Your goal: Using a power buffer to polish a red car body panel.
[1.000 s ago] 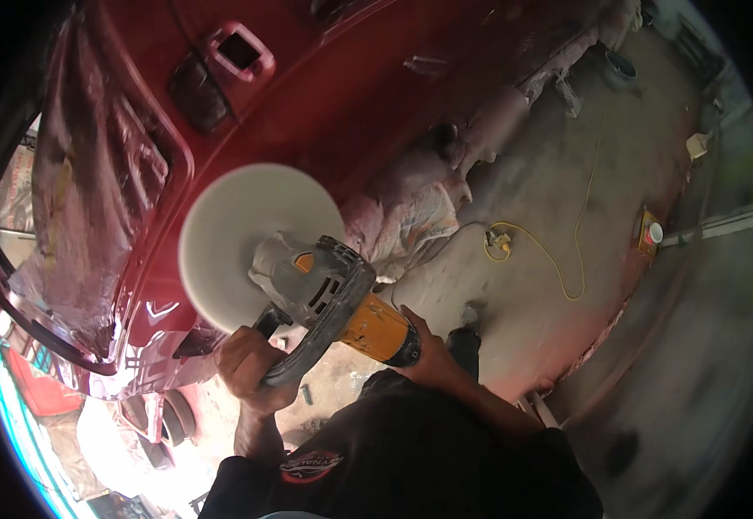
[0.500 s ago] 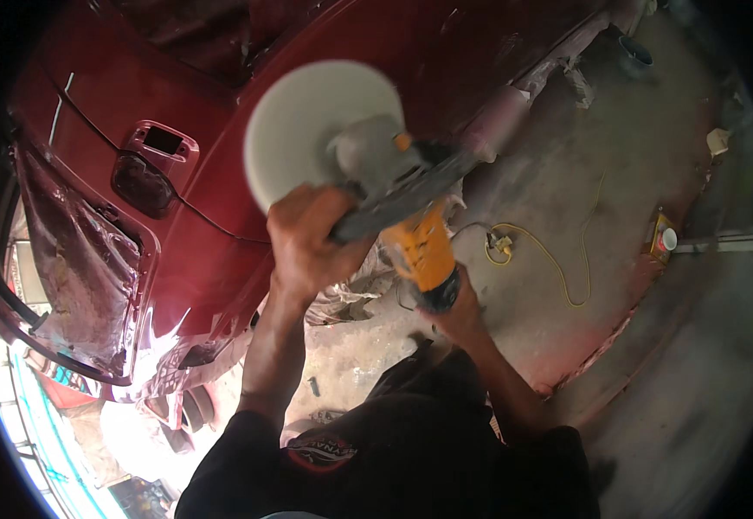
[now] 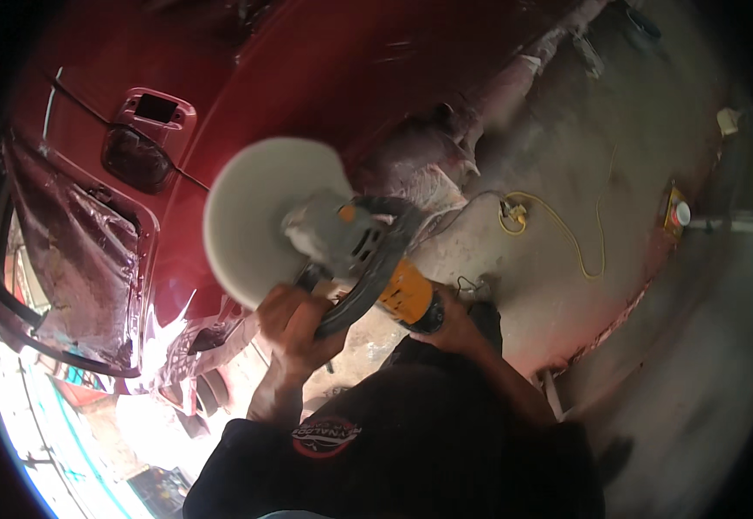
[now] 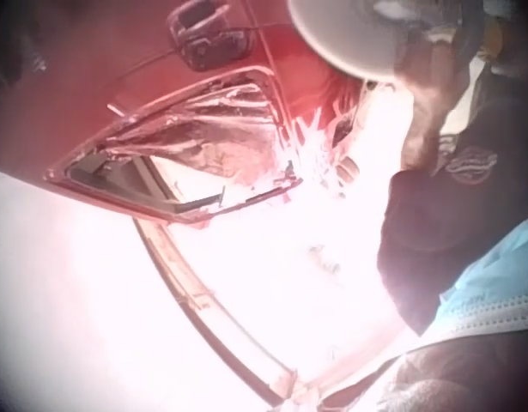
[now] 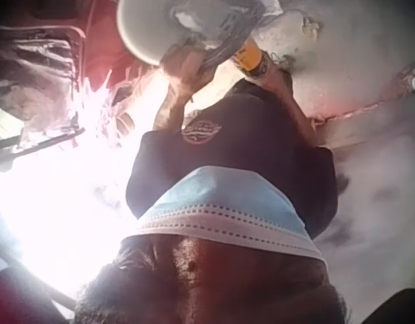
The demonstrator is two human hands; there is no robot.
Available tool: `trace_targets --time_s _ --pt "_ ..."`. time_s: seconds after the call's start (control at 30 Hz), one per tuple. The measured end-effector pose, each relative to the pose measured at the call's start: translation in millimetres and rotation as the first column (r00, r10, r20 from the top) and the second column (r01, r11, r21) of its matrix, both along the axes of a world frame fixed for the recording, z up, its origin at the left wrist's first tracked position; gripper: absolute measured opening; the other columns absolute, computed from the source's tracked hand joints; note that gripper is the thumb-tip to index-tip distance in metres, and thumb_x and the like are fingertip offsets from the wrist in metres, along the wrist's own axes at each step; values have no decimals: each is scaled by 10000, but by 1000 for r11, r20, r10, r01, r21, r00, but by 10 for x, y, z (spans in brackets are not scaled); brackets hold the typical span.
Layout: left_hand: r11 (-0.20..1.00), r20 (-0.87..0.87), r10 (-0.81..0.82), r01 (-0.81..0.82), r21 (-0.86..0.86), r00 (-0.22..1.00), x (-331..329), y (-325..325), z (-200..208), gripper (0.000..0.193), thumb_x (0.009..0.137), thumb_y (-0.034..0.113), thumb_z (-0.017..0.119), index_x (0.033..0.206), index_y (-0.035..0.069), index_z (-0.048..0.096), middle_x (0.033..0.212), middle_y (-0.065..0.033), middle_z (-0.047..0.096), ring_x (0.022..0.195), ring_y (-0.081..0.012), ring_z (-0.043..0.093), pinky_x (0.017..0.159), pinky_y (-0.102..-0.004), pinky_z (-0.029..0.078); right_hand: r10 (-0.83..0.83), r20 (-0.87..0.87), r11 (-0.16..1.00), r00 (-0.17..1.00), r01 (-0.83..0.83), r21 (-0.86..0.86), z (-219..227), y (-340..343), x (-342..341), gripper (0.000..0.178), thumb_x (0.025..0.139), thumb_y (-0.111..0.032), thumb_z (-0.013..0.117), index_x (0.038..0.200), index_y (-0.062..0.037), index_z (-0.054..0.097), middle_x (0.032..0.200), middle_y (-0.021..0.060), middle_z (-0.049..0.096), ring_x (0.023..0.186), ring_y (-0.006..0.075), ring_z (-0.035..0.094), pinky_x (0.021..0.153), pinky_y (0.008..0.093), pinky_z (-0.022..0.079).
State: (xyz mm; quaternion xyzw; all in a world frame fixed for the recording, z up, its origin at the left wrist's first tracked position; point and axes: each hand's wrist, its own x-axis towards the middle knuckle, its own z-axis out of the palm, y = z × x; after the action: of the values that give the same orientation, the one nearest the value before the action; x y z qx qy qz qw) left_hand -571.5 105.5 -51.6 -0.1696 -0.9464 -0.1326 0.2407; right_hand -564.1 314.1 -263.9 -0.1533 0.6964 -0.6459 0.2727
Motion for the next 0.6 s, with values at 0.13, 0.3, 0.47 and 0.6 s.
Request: trace_targets --time_s 0.13,0.3,0.47,0.6 --pt "998 70 37 -40 39 997 254 -46 -1 218 571 59 780 698 64 602 568 -28 485 472 -216 498 475 -352 369 124 128 992 984 -121 -30 -5 -53 223 968 678 -190 909 1464 -28 368 1323 185 607 1257 280 594 1085 388 443" --pt "998 79 -57 58 -18 995 -77 14 -89 225 646 94 827 701 66 611 558 -32 478 449 -225 469 465 -360 351 17 192 1000 981 -13 -23 53 -50 207 954 685 -124 899 1463 -5 360 1327 185 605 1254 266 593 1084 386 445" --pt "990 22 -127 128 -57 992 -709 268 -134 200 595 52 785 729 44 637 592 -74 531 505 -243 521 471 -356 401 -112 194 989 975 129 -76 -110 105 -163 959 672 -156 922 1446 -11 374 1327 175 590 1261 269 576 1089 394 435" --pt "983 28 -183 183 8 983 -1426 577 -196 265 652 125 840 674 83 580 584 -51 545 478 -231 517 472 -352 390 -191 101 978 976 197 -63 -268 349 -611 911 665 -103 918 1410 -18 401 1282 154 611 1213 247 597 1058 378 457"
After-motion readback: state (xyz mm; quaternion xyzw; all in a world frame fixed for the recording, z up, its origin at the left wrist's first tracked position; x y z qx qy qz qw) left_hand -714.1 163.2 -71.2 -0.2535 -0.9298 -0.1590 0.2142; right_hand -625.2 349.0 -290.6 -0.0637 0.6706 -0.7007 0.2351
